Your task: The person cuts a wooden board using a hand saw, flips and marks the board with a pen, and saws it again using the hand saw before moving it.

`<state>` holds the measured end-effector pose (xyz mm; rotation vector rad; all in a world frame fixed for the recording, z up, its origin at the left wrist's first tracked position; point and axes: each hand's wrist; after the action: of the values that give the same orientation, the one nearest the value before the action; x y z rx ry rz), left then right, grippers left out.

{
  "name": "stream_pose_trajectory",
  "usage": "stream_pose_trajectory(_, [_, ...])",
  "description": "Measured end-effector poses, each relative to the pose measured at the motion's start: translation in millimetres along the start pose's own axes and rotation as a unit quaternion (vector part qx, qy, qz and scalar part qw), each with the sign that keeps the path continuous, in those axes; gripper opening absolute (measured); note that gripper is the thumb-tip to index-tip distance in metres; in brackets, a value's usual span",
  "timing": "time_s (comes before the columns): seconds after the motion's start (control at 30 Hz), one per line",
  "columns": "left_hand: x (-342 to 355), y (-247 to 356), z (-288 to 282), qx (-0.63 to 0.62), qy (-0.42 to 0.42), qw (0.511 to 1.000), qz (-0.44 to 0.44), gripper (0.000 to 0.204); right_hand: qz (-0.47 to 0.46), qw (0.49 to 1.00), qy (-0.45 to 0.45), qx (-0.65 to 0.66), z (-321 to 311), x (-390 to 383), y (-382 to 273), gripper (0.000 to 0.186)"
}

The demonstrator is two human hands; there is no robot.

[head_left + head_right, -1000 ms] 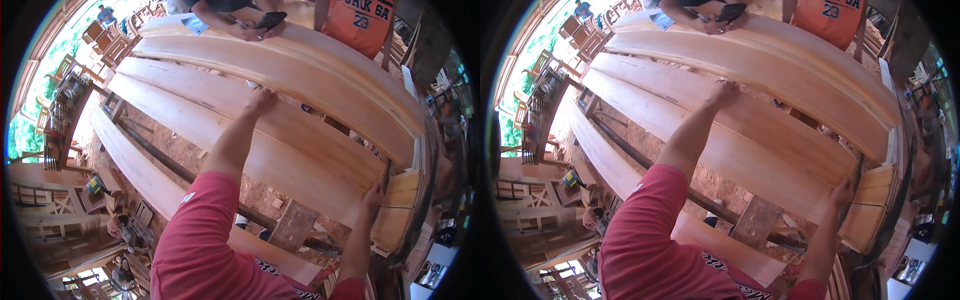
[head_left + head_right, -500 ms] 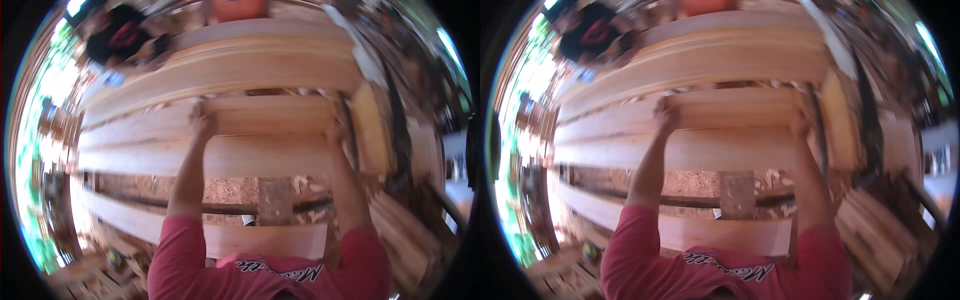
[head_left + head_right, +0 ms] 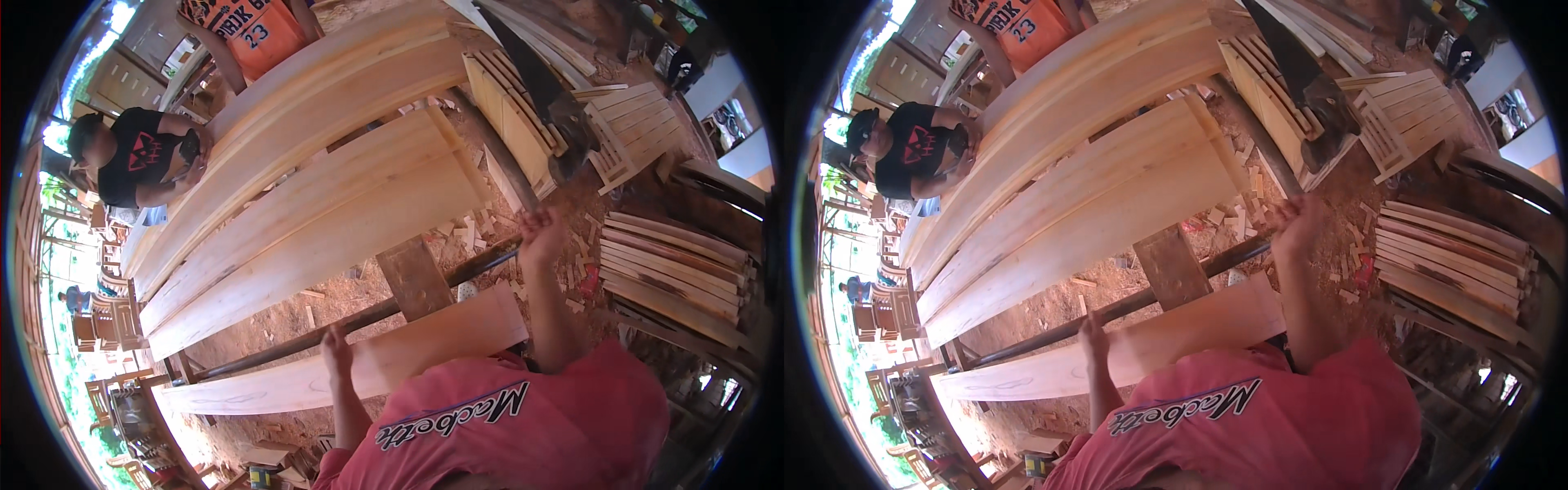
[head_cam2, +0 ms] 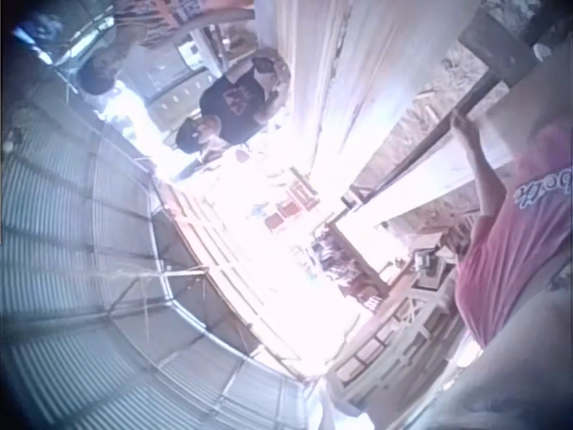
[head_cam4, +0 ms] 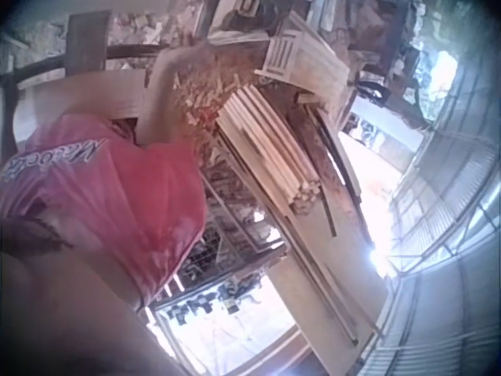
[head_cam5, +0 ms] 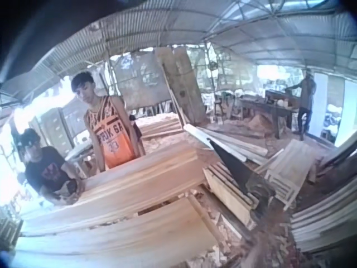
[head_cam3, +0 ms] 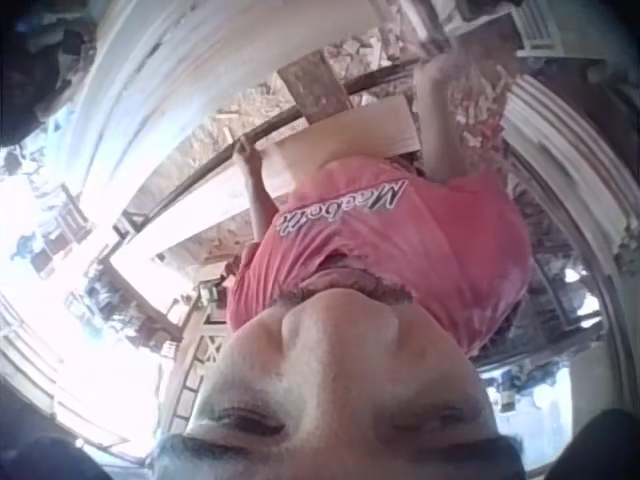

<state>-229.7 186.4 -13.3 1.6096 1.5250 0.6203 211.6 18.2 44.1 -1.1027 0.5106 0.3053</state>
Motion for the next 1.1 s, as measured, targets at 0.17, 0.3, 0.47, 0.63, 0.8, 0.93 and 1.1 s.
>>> stream_pose_trajectory(0.17, [-9.3, -3.8, 19.0, 0.348, -0.042, 0.932, 0.089, 0.059, -0.054, 0.992, -0.108, -0.017, 10.1, 29.2, -80.0, 0.031])
stream_pose_trajectory(0.3, [-2.4, -7.2, 17.9, 0.298, 0.013, 0.949, 0.107, 0.061, -0.038, 0.982, -0.162, -0.088, 45.1, 48.1, -115.2, 0.03])
stream_pose_trajectory(0.47, [-4.8, -18.6, 15.9, 0.286, 0.037, 0.938, 0.191, 0.06, -0.132, 0.98, -0.139, -0.051, -3.4, 25.9, -128.9, 0.03])
stream_pose_trajectory(0.63, [-4.6, -9.0, 12.5, 0.314, -0.056, 0.936, 0.149, 0.061, -0.252, 0.923, -0.229, -0.179, -160.1, -55.2, -85.9, 0.038])
stream_pose_trajectory(0.8, [-9.3, -1.3, 23.6, 0.308, -0.072, 0.944, 0.091, 0.059, -0.012, 0.944, -0.324, -0.059, -275.6, -151.4, -84.1, 0.056])
stream_pose_trajectory(0.93, [-16.4, -1.1, 41.2, 0.29, -0.064, 0.946, 0.128, 0.054, -0.033, 0.937, -0.302, -0.171, -319.4, -203.1, -81.9, 0.063])
stream_pose_trajectory(1.1, [-24.8, 65.4, 76.4, 0.178, -0.055, 0.949, 0.255, 0.045, -0.125, 0.892, -0.258, -0.35, -329.4, -223.1, -80.6, 0.054])
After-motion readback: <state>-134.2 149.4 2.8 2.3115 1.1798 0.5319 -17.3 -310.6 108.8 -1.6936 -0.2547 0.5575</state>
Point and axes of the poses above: each hand's wrist, its own x-axis towards the middle knuckle, its own z-axis out of the palm, y = z × x, and after that the axes turned 11 degrees about -x, right-handed
